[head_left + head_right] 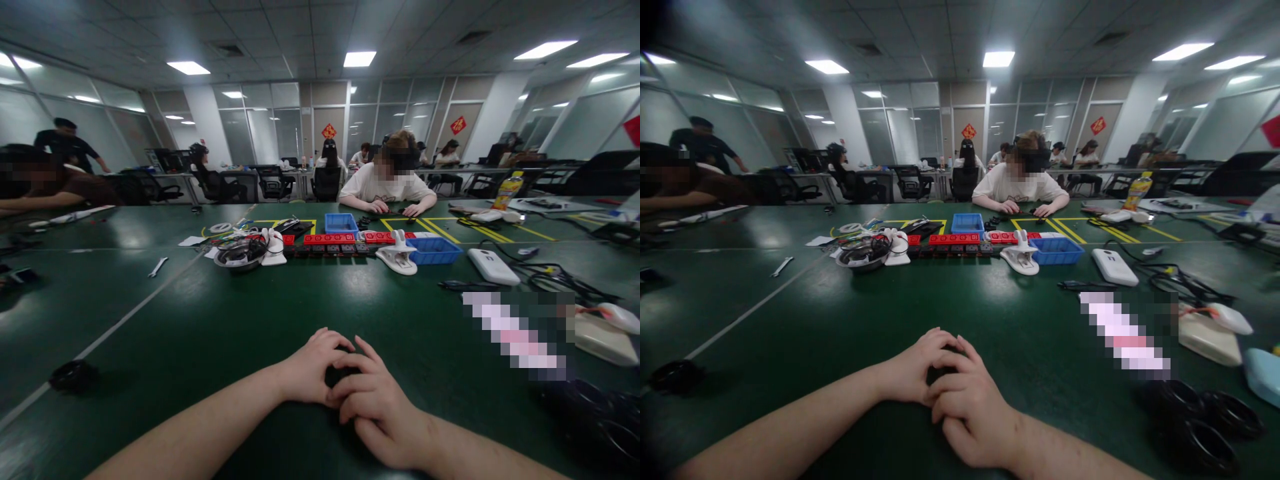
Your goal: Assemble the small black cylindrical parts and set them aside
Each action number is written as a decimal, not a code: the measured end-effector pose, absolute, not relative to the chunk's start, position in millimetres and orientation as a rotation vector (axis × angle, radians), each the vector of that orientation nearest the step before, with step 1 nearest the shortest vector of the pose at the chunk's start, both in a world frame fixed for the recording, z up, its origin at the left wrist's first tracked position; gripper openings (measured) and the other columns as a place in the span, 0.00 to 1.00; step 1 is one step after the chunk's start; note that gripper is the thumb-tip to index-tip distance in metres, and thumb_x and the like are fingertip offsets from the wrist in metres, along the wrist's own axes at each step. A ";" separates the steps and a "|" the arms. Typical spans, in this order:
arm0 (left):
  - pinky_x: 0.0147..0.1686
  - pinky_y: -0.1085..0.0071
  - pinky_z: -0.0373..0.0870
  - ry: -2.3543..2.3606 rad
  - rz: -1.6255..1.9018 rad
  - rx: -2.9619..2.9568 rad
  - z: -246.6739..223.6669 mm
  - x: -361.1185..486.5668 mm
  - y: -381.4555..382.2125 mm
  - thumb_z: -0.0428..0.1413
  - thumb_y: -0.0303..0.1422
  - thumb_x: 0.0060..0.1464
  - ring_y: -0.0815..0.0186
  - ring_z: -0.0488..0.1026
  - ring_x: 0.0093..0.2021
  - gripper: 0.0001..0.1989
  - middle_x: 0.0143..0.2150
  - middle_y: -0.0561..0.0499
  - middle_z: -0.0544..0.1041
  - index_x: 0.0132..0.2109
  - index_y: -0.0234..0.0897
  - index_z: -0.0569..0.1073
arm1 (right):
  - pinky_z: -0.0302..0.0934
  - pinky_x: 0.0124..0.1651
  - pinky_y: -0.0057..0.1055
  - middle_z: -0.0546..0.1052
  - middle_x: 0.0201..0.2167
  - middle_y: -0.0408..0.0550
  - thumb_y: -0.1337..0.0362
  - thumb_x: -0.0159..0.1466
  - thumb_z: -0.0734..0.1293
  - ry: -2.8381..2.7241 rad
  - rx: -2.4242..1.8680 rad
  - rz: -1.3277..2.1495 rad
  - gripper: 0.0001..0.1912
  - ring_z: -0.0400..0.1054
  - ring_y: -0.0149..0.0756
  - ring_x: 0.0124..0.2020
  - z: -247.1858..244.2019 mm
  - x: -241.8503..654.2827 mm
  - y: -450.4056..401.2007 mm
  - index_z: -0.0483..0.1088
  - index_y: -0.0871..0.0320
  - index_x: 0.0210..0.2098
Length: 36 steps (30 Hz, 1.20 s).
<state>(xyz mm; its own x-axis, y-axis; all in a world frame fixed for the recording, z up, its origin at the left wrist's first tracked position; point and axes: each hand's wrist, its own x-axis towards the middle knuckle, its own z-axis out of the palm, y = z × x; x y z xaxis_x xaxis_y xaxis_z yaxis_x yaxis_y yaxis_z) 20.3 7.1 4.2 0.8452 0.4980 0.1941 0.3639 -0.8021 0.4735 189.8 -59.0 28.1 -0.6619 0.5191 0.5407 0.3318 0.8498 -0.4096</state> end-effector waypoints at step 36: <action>0.57 0.57 0.45 0.680 0.415 2.513 4.2 23.0 2.6 0.64 0.37 0.33 0.58 0.61 0.49 0.30 0.46 0.50 0.65 0.47 0.39 0.65 | 0.33 0.60 0.47 0.73 0.27 0.39 0.74 0.46 0.56 -2.366 -0.733 0.420 0.10 0.62 0.36 0.45 31.9 188.5 -58.1 0.64 0.55 0.23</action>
